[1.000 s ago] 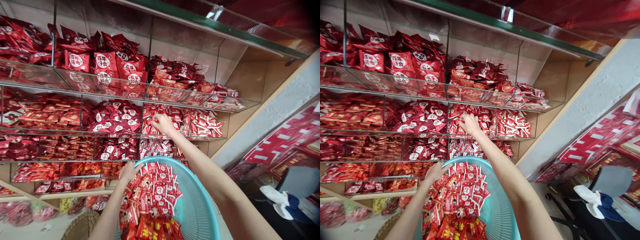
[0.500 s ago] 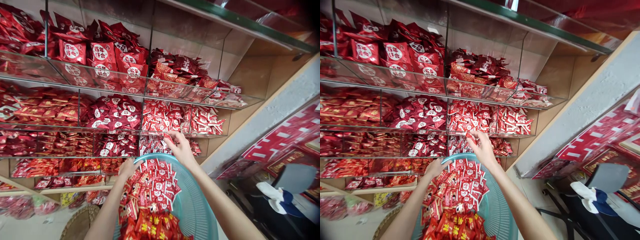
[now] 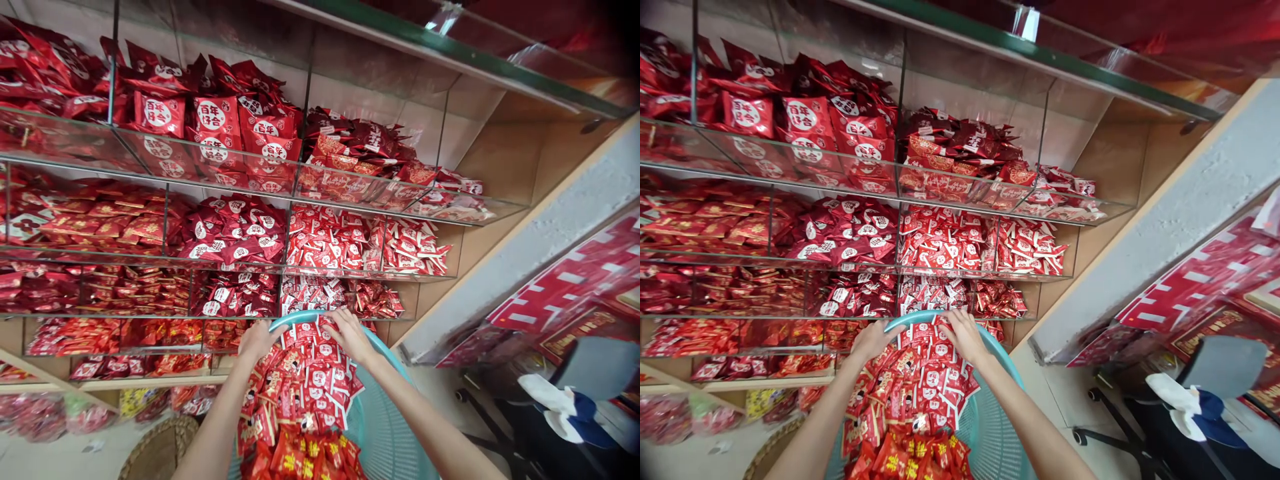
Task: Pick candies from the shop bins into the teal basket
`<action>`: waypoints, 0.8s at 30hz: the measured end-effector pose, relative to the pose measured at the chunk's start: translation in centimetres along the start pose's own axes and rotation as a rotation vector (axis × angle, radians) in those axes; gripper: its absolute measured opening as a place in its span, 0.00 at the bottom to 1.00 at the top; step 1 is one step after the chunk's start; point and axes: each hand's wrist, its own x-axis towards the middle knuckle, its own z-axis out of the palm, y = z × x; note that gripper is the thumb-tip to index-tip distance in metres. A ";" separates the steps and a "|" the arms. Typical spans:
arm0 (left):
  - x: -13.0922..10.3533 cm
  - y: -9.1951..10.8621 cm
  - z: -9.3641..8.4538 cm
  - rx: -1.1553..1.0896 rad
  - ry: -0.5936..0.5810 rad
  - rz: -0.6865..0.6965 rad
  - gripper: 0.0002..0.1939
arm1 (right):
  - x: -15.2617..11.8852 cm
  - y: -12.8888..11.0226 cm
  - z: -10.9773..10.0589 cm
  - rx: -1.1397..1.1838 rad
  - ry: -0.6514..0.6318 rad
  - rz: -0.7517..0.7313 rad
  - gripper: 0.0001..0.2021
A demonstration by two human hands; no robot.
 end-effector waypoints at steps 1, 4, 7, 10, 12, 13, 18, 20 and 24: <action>0.0 0.0 0.0 -0.004 -0.002 0.008 0.28 | 0.1 -0.2 0.1 -0.027 -0.012 -0.025 0.13; -0.1 -0.1 0.0 -0.016 -0.015 0.020 0.28 | 0.1 -0.3 0.6 -0.092 -0.009 -0.083 0.13; -0.2 0.1 -0.2 -0.017 -0.029 0.007 0.27 | -0.1 -0.1 0.9 -0.112 0.029 -0.095 0.12; -0.3 0.2 -0.3 -0.016 -0.028 0.003 0.28 | -0.1 0.2 1.1 -0.122 0.052 -0.098 0.11; -0.3 0.2 -0.2 -0.014 -0.024 -0.002 0.29 | -0.1 0.2 1.1 -0.118 0.055 -0.099 0.11; -0.2 0.2 -0.2 -0.013 -0.020 -0.003 0.29 | -0.1 0.2 1.0 -0.109 0.060 -0.099 0.12; 0.0 -0.1 0.1 -0.031 -0.016 -0.007 0.29 | 1.2 -1.5 -2.0 -0.019 0.196 -0.160 0.14; 0.1 -0.2 0.2 -0.044 -0.015 -0.005 0.28 | 2.6 -2.7 -4.4 0.019 0.290 -0.193 0.14; 0.0 -0.1 0.1 -0.030 -0.005 -0.020 0.28 | 7.3 -4.1 -9.3 0.066 0.457 -0.188 0.14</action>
